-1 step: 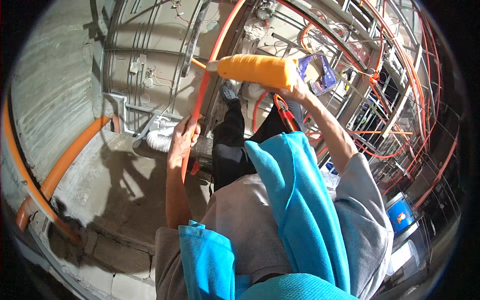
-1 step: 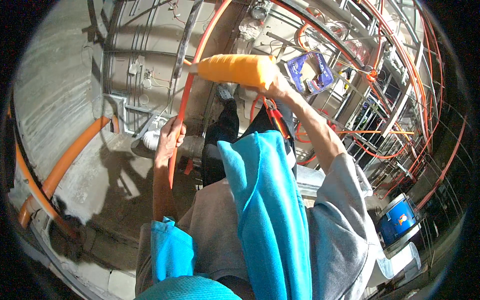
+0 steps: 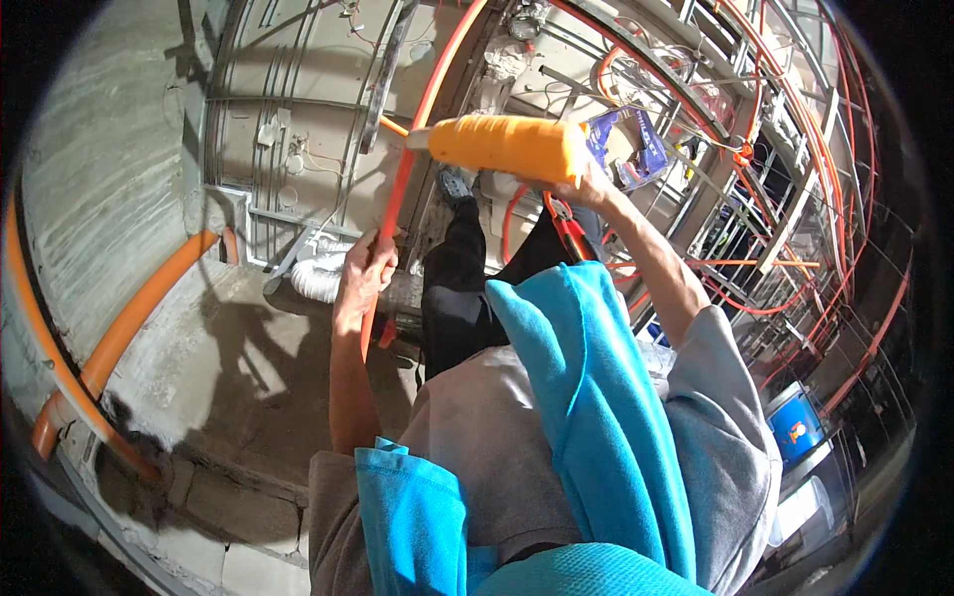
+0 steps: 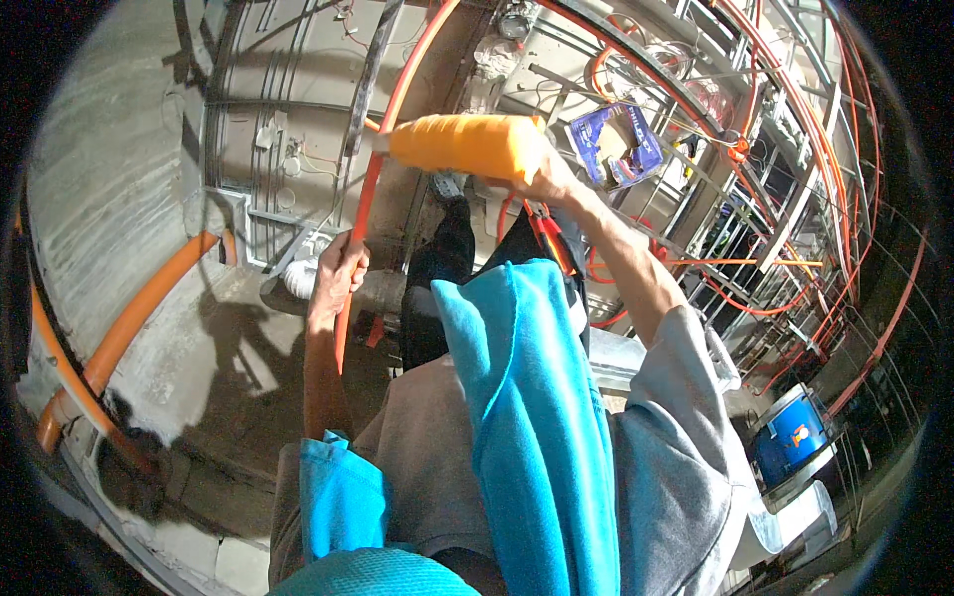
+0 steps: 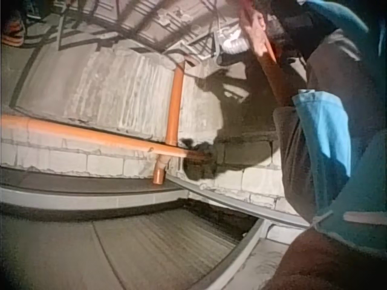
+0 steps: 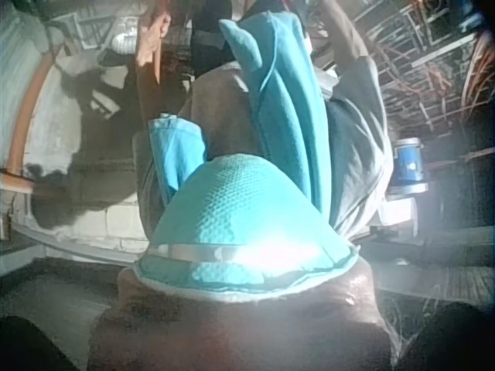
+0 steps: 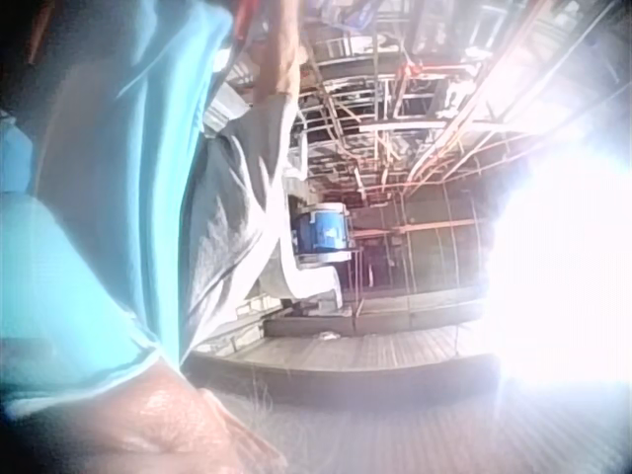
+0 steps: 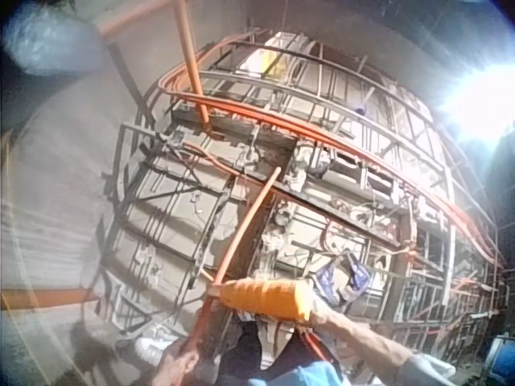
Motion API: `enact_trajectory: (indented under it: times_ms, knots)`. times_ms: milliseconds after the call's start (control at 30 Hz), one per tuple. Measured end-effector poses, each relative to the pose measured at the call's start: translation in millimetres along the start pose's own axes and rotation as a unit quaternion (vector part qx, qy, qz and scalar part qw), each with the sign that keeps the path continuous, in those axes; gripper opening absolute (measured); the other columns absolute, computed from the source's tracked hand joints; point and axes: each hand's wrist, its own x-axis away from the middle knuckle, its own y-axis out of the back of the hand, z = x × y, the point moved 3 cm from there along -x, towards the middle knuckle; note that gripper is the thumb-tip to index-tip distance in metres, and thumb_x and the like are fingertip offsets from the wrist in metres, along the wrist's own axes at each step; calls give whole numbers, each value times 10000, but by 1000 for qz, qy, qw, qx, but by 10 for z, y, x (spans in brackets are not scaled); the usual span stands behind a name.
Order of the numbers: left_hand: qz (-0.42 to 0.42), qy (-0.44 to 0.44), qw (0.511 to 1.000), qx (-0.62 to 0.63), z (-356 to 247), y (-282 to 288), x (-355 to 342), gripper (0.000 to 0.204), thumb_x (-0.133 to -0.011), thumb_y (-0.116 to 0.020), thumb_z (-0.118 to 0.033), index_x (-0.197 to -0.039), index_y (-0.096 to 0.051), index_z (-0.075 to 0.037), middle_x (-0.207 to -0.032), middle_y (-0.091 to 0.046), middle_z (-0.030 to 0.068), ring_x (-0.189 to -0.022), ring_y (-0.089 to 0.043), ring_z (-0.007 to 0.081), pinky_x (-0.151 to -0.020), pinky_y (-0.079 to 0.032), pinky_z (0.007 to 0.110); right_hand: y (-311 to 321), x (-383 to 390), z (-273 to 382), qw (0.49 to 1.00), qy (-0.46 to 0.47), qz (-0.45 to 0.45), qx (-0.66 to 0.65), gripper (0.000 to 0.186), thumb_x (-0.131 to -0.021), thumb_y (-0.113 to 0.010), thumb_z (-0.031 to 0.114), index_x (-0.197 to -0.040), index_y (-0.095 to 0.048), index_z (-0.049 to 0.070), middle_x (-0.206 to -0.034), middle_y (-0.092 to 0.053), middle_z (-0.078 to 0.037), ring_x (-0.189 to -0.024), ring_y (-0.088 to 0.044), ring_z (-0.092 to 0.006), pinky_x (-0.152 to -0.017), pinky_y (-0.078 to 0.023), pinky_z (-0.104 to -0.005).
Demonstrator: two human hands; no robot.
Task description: The person heats a plastic pipe using a heat gun and then bends the pipe into a curve by hand.
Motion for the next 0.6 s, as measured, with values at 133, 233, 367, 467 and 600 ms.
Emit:
enact_trajectory:
  times_ms: [133, 233, 367, 467, 600]
  knots:
    - [-8, -25, 1000, -15, 15, 19, -27, 322, -987, -667, -313, -1125, -582, -36, -731, -537, -18, -534, -448, 21, -429, -324, 192, -105, 245, 82, 999, 11, 51, 6, 501, -792, -817, 312, -1214, -656, 95, -1229, -652, -131, -1192, -581, -343, -1054, -440, -470]
    - [-21, -25, 999, 1, 6, 9, -32, 340, -985, -673, -305, -1140, -583, -16, -747, -565, -6, -542, -465, 27, -425, -335, 196, -115, 251, 36, 998, 32, 41, 24, 475, -792, -829, 292, -1188, -671, 83, -1184, -675, -126, -1146, -612, -335, -1015, -465, -464]
    - [-25, -28, 999, 7, -36, -6, -14, 279, -996, -654, -312, -1104, -608, -60, -749, -593, -6, -540, -469, 28, -425, -319, 196, -3, 111, -153, 999, -13, 29, 32, 516, -800, -819, 340, -1219, -655, 88, -1186, -676, -124, -1134, -619, -324, -1009, -482, -436]
    - [-22, -34, 999, -27, -55, -4, -10, 282, -1014, -626, -322, -1122, -612, -62, -756, -600, -7, -542, -479, 32, -426, -336, 194, 155, -20, -238, 996, -93, -3, -20, 516, -789, -841, 329, -1191, -653, 66, -1137, -680, -131, -1079, -638, -333, -984, -494, -433]
    - [-7, -32, 999, -8, -48, 10, -15, 341, -1027, -599, -344, -1189, -590, -44, -787, -612, 12, -561, -510, 36, -427, -371, 184, 251, -142, -403, 996, -49, -60, 46, 435, -819, -824, 313, -1145, -679, 66, -1070, -708, -112, -990, -668, -284, -888, -532, -399]
